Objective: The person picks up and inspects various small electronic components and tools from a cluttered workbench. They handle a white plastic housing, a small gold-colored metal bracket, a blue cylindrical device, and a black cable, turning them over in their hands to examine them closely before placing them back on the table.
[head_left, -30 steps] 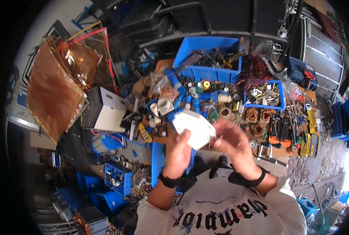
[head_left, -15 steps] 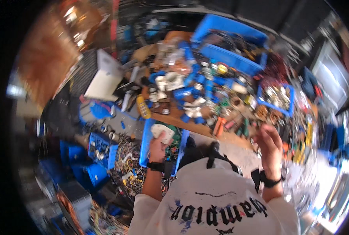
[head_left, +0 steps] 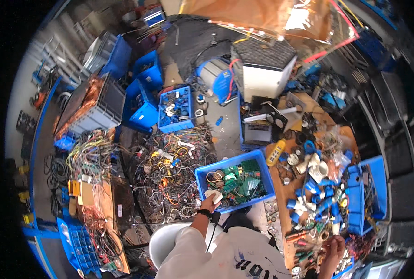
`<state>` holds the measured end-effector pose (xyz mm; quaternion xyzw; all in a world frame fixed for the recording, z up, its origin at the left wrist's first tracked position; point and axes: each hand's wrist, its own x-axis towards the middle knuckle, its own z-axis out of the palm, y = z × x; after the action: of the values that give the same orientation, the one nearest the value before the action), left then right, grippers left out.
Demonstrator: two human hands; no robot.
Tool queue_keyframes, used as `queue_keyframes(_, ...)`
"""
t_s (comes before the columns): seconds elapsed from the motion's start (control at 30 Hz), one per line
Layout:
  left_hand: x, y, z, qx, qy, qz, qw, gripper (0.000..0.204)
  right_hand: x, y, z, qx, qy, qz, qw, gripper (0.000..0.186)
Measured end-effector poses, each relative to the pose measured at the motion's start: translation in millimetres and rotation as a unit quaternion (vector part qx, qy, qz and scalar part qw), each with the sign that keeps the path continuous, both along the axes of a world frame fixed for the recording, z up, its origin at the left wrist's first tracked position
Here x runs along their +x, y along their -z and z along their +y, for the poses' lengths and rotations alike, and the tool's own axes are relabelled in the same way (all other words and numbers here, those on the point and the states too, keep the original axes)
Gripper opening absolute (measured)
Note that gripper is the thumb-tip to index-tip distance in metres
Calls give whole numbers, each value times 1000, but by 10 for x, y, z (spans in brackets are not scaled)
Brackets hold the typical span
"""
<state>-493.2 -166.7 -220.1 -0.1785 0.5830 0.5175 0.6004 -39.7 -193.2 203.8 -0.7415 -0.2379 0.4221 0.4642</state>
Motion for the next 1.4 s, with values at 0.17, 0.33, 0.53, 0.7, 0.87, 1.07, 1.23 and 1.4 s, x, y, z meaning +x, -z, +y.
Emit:
queue_keyframes(0.17, -420, 430, 155, 9, -74, -56, 996, 24, -191, 129, 275, -40, -144, -128, 980, 31)
queue_keyframes(0.33, -2141, 710, 782, 83, 329, 566, 751, 75, -233, 155, 457, -68, -185, -117, 973, 36)
queue_keyframes(0.53, -3107, -856, 2262, 59, -175, 126, 975, 66, -330, 26, 475, -98, -233, -187, 949, 33)
queue_keyframes(0.7, -2644, 173, 1726, 102, 103, 289, 946, 31, -427, -69, 577, -76, -206, -163, 962, 33)
queue_keyframes(0.87, -1100, 124, 1173, -77, 35, 101, 991, 23, -120, 157, 365, -74, -328, -312, 889, 26)
queue_keyframes(1.07, -521, 389, 343, -157, 92, 62, 981, 34, 81, 402, 64, -85, -250, -254, 931, 24)
queue_keyframes(1.23, -423, 583, 339, -146, 201, 111, 962, 27, 0, 351, 48, 2, -178, -185, 967, 20)
queue_keyframes(1.4, -364, 559, 656, -46, 320, 73, 943, 25, 86, 366, -170, -5, -22, -102, 995, 18)
